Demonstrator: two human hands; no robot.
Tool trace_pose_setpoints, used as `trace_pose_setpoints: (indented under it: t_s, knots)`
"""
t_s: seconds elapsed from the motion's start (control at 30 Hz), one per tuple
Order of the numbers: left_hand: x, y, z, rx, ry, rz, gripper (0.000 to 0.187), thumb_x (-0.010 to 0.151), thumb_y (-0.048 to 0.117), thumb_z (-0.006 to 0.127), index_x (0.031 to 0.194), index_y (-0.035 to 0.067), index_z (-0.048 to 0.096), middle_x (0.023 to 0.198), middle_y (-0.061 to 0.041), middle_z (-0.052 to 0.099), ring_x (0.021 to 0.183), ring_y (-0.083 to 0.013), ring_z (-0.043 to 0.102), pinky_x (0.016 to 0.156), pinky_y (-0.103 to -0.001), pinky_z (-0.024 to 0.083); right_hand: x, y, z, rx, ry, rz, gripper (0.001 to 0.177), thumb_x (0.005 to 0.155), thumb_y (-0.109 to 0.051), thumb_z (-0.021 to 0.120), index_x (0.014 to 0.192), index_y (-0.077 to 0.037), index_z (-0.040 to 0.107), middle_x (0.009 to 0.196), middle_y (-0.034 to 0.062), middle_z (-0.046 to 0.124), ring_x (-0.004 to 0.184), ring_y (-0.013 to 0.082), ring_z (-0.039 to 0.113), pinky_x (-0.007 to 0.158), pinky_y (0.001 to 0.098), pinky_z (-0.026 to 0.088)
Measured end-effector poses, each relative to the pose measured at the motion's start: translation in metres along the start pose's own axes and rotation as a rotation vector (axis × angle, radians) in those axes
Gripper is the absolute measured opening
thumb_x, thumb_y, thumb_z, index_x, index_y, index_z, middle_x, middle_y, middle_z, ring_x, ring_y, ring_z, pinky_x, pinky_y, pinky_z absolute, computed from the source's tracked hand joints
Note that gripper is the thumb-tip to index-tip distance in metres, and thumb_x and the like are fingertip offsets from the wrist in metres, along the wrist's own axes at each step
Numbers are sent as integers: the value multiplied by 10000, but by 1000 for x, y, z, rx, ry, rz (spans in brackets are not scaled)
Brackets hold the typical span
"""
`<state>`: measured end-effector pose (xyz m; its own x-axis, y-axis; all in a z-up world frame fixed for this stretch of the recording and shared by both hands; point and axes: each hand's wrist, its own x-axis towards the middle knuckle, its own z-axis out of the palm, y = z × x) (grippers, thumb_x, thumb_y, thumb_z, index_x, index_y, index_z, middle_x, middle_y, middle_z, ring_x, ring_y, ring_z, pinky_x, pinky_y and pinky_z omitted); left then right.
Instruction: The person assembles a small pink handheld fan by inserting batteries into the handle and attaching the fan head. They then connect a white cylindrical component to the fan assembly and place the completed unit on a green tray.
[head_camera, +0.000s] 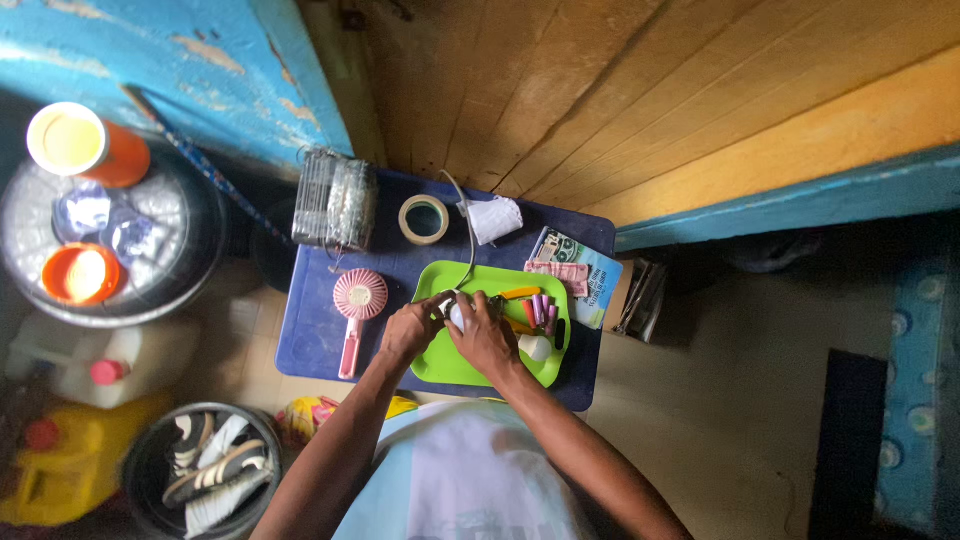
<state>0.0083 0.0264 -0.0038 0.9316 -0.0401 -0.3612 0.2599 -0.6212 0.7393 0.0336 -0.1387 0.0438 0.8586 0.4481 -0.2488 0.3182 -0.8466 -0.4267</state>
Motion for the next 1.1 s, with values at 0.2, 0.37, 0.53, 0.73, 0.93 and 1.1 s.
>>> trace_pose_setpoints:
  t_s: [0.2,0.37,0.53,0.73,0.93,1.1]
  knots:
    - [-8,-1,4,6,35,-24,504,891,230,702,1380,327,627,1068,-115,751,919,-352,726,765,-462,571,7,-6,-1,27,10,33,542,933,-395,745,1291,-35,554,1128,245,565,990,451,633,798,529,533]
    - [-7,-6,8,-31,41,7,503,884,248,710,1371,336,620,1015,-81,776,906,-313,746,770,-434,580,-1,9,11,32,65,-241,516,799,-171,651,1302,-74,592,1232,204,609,1058,416,654,846,503,551]
    - [-3,-10,8,-53,13,16,509,891,275,721,1383,341,610,1012,-74,775,911,-302,744,762,-428,583,12,4,10,18,-85,108,514,943,-399,708,1306,-61,574,1190,198,618,1068,398,662,882,504,548]
    - [5,-20,10,27,33,92,564,846,259,742,1385,347,601,1028,-49,780,912,-307,739,754,-435,582,9,-21,-10,6,12,88,647,810,-343,779,1331,-40,544,1243,231,547,1057,451,600,851,526,515]
    - [5,-18,4,71,-30,65,570,858,251,726,1400,364,592,1006,-56,776,915,-312,733,772,-442,577,-4,-11,22,14,110,54,450,852,-177,730,1274,-77,613,1239,182,589,1157,388,620,952,470,529]
    - [10,-24,0,103,-44,114,523,884,265,722,1385,365,608,1074,-102,746,912,-347,720,754,-466,572,10,-25,16,126,75,345,469,953,-346,756,1263,-38,585,1260,230,574,1139,414,604,935,491,515]
